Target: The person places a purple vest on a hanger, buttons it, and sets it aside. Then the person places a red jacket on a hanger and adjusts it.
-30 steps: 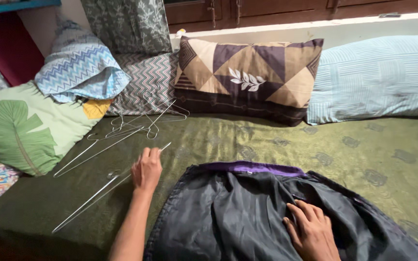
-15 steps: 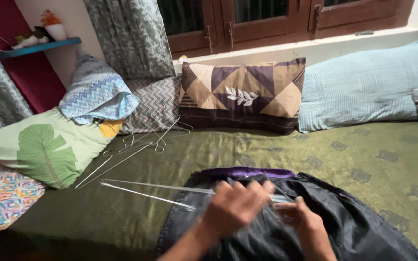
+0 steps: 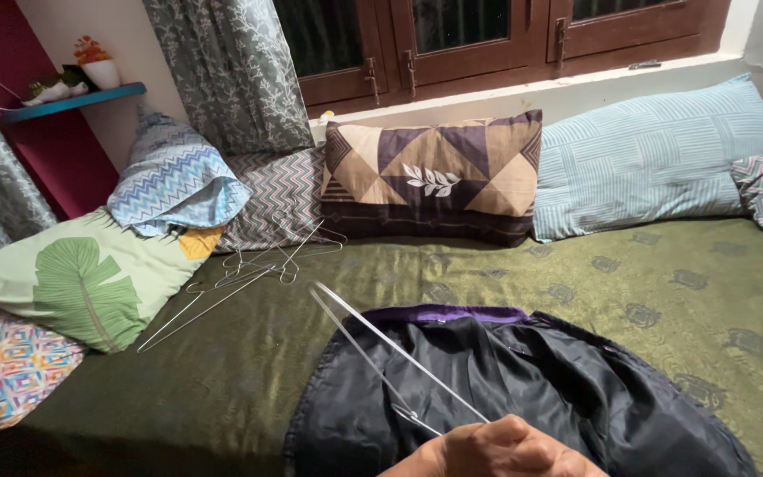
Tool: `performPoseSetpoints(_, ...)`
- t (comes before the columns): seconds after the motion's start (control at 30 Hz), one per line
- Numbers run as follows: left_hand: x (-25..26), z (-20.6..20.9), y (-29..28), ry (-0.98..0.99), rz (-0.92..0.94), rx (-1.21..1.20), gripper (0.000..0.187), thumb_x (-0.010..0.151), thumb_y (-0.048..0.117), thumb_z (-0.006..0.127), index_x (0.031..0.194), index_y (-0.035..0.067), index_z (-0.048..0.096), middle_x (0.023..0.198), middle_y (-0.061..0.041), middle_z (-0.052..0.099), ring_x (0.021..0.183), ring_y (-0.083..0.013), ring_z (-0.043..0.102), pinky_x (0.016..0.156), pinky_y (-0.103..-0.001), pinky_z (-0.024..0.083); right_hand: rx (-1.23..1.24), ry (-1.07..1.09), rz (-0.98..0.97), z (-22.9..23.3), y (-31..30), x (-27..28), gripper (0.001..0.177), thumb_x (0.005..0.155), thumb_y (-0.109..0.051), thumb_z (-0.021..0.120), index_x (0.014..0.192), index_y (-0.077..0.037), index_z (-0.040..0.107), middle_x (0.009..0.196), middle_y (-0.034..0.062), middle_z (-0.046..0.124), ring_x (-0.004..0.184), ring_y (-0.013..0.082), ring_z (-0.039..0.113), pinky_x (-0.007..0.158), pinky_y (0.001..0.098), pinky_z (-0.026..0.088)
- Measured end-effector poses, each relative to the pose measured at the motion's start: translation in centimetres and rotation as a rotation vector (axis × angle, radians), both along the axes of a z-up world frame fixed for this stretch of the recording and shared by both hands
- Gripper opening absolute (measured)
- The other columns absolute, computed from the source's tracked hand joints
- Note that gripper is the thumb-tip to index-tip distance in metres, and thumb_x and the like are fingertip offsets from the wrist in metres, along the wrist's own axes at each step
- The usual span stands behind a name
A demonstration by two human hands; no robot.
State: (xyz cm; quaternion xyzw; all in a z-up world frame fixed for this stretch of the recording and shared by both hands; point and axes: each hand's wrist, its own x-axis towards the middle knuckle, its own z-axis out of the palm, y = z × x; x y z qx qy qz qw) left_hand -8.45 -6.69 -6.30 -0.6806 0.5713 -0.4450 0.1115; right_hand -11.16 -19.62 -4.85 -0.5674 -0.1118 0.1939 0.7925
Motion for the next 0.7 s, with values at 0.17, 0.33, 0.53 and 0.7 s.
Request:
performPoseSetpoints(0.17,0.7,-3.3,1.0,-0.007,0.036,0.017,0.015,0.098,0.016,0.066,0.113,0.015,0.068,0.104,0.006,0.063,0.092,-0.0083,0.059,0.084,-0.028,0.041,-0.138,-0.052,0.003,-1.8,-2.0,-0.4,0.033,0.098,-0.021,0.061,0.121,0.001,0.070,0.106,0.0091,0.069,0.091,0.0179,0.062,0.077,0.0309,0.047)
performPoseSetpoints(0.33,-0.1,-4.1,2.1,0.020,0.026,-0.020,0.010,0.094,0.015,0.068,0.103,0.017,0.067,0.100,0.007,0.062,0.092,-0.0081,0.059,0.088,-0.028,0.041,-0.117,-0.029,-0.065,0.7,-8.4,2.0,0.030,0.101,-0.014,0.065,0.122,0.007,0.069,0.095,0.0111,0.064,0.075,0.0182,0.055,0.062,0.0294,0.043)
performPoseSetpoints(0.53,-2.2,6.4,7.8,0.120,-0.127,-0.348,0.007,0.084,0.022,0.072,0.089,0.022,0.068,0.092,0.007,0.065,0.089,-0.0097,0.061,0.085,-0.036,0.040,-0.183,-0.395,-0.404,1.1,-12.6,5.5,0.022,0.092,-0.009,0.068,0.112,-0.002,0.073,0.086,-0.0009,0.070,0.073,0.0058,0.061,0.066,0.0229,0.051)
performPoseSetpoints(0.7,1.1,10.4,13.6,0.330,0.363,-0.703,0.011,0.085,0.024,0.071,0.094,0.019,0.071,0.107,0.000,0.069,0.110,-0.0246,0.061,0.087,-0.050,0.042,-0.313,-0.242,-0.485,1.5,-12.0,5.4,0.025,0.092,-0.012,0.065,0.113,-0.002,0.077,0.073,-0.0012,0.064,0.057,0.0074,0.046,0.051,0.0245,0.035)
